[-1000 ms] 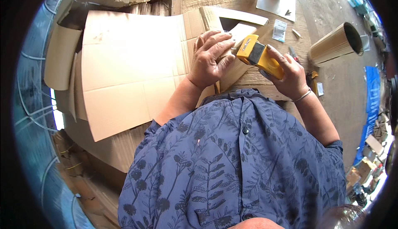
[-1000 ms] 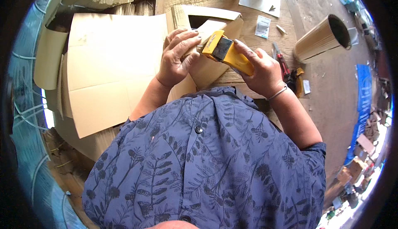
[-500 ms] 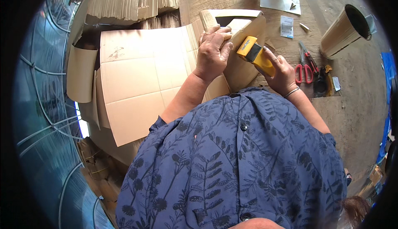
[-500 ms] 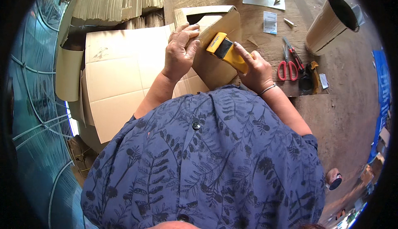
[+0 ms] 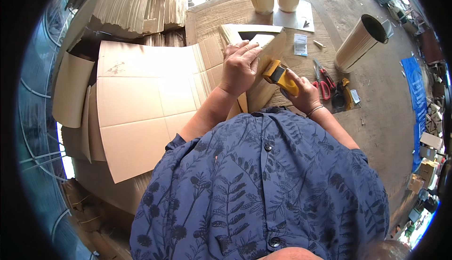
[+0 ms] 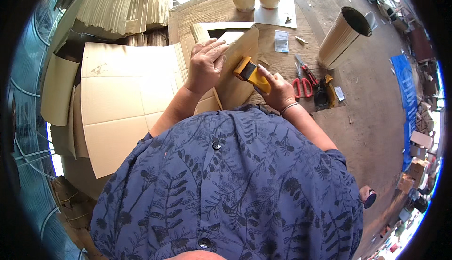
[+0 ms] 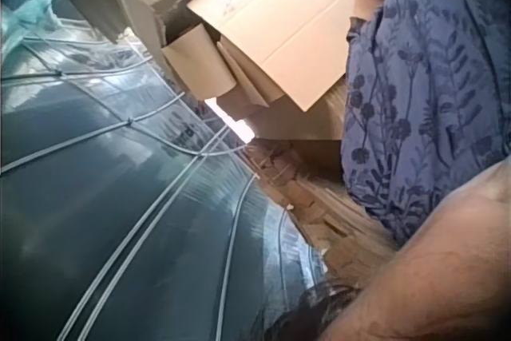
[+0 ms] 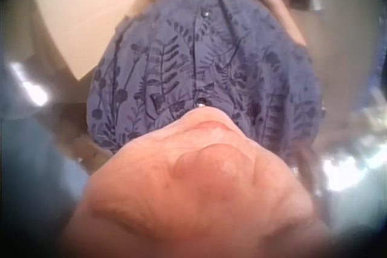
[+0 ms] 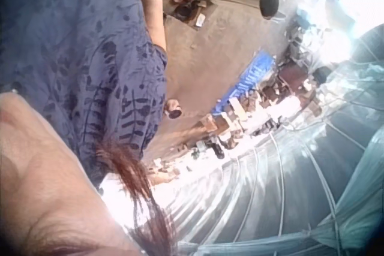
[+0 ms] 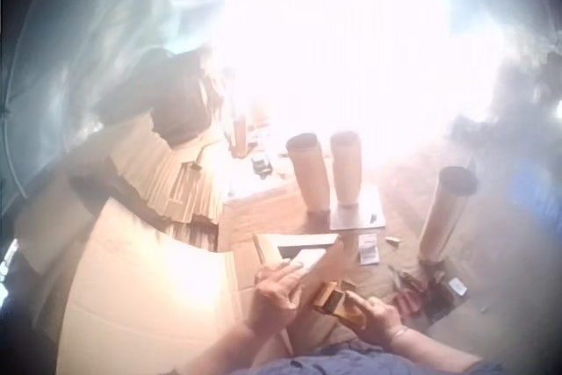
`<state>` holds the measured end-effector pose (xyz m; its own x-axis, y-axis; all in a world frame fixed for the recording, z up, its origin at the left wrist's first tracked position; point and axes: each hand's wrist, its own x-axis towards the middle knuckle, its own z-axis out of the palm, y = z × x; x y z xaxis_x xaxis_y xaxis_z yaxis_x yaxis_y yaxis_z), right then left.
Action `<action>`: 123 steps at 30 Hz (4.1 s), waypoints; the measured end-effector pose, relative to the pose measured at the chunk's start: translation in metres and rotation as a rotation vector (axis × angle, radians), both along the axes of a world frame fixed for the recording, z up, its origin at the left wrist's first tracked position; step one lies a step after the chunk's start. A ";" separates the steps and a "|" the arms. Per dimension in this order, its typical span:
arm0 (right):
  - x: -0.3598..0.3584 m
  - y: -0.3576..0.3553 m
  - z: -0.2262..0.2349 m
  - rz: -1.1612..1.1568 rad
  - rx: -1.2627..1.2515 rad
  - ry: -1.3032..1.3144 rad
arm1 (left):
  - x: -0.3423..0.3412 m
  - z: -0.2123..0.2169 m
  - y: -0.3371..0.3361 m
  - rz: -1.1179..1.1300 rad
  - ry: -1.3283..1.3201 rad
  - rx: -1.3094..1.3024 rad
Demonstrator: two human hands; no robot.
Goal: The person assembles a cardboard box by folding flaps and securing them with a tape dispenser. They then affix a shipping label to the finished box and place it aside before beginning to assemble another box.
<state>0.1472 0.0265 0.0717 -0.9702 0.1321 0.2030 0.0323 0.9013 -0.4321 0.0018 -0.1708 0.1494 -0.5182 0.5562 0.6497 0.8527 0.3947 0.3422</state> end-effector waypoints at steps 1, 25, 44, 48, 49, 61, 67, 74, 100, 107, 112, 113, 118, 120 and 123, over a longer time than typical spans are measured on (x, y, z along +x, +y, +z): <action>0.000 -0.003 0.016 0.007 0.031 -0.051 | 0.001 -0.004 -0.004 0.009 0.001 0.018; -0.042 -0.033 0.002 -0.406 -1.652 0.464 | -0.055 -0.013 -0.077 -0.052 -0.389 0.066; -0.054 0.025 0.053 0.131 -0.776 0.505 | 0.011 0.028 -0.044 -0.003 -1.035 0.419; -0.052 0.029 0.077 0.349 -0.366 0.577 | 0.007 0.058 -0.020 -0.276 -1.594 0.745; -0.050 0.029 0.090 0.390 -0.296 0.568 | 0.012 0.062 -0.007 -0.271 -1.538 0.699; -0.025 0.060 0.094 0.396 -0.269 0.152 | -0.032 0.011 -0.083 0.278 -1.321 0.545; -0.034 0.051 0.104 0.373 -0.237 0.033 | -0.042 -0.011 -0.093 0.321 -1.338 0.349; -0.037 0.052 0.080 0.394 -0.372 0.048 | -0.035 -0.096 -0.086 0.044 -1.706 0.184; -0.067 0.113 0.062 0.638 -0.586 -0.085 | -0.028 0.020 0.042 0.061 -0.650 -0.435; -0.095 0.099 0.009 0.791 -0.754 -0.186 | -0.027 0.016 0.038 0.150 -0.592 -0.438; -0.079 0.101 -0.011 0.800 -0.652 -0.326 | -0.027 0.019 0.029 0.119 -0.613 -0.391; -0.077 0.102 -0.013 0.789 -0.661 -0.359 | -0.026 0.019 0.028 0.117 -0.602 -0.396; -0.062 0.100 -0.019 0.775 -0.616 -0.386 | -0.026 0.018 0.025 0.093 -0.566 -0.362; -0.056 0.102 -0.027 0.767 -0.574 -0.410 | -0.027 0.017 0.025 0.094 -0.555 -0.369; -0.070 0.103 -0.004 0.805 -0.411 -0.436 | -0.028 0.017 0.022 0.085 -0.526 -0.362</action>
<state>0.0775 0.1297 0.0681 -0.7802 -0.6167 -0.1051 -0.2921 0.5077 -0.8105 -0.0265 -0.1487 0.1660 -0.7686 0.6353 0.0750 0.5675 0.6229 0.5385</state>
